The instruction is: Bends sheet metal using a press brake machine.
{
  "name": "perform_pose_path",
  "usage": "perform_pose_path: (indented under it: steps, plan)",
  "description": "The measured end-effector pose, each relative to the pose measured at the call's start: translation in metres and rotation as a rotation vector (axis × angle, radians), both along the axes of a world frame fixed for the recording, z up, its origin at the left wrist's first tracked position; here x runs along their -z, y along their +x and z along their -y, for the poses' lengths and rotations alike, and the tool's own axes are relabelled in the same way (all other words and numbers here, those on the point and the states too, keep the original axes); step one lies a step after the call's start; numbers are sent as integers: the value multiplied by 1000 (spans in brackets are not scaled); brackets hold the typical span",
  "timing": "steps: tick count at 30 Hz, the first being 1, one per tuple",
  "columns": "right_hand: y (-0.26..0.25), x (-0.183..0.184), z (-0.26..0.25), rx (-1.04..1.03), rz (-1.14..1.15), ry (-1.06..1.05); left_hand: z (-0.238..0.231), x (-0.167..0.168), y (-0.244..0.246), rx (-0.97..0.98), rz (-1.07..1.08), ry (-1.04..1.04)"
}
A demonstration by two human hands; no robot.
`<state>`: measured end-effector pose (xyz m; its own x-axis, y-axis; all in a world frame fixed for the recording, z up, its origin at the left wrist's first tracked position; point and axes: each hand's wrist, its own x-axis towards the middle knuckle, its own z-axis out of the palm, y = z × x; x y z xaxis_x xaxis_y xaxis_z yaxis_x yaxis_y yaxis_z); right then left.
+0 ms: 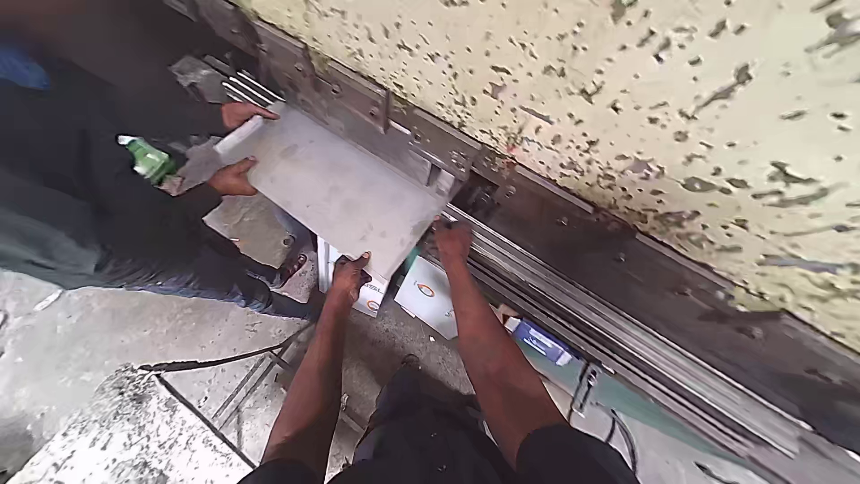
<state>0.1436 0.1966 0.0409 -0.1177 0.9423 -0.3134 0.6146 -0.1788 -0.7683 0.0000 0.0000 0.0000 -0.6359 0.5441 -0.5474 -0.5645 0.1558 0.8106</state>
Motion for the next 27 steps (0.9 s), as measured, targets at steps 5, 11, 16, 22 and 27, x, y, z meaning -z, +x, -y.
perform_pose_path:
  steps: [5, 11, 16, 22, 27]
  plan:
    - [-5, 0, 4, 39, -212, -156, 0, -4, -5, -13, 33, 2]
    - [-12, -3, 4, 121, -307, -237, 0, -1, -5, -11, 25, -17]
    - [-15, -3, 4, 237, -400, -315, 2, 8, 4, -14, 1, 57]
    - [-18, 4, 5, 288, -473, -306, -7, 11, 3, -79, 46, 125]
    - [-21, 11, 6, 317, -441, -237, -8, 8, 3, -64, 45, 73]
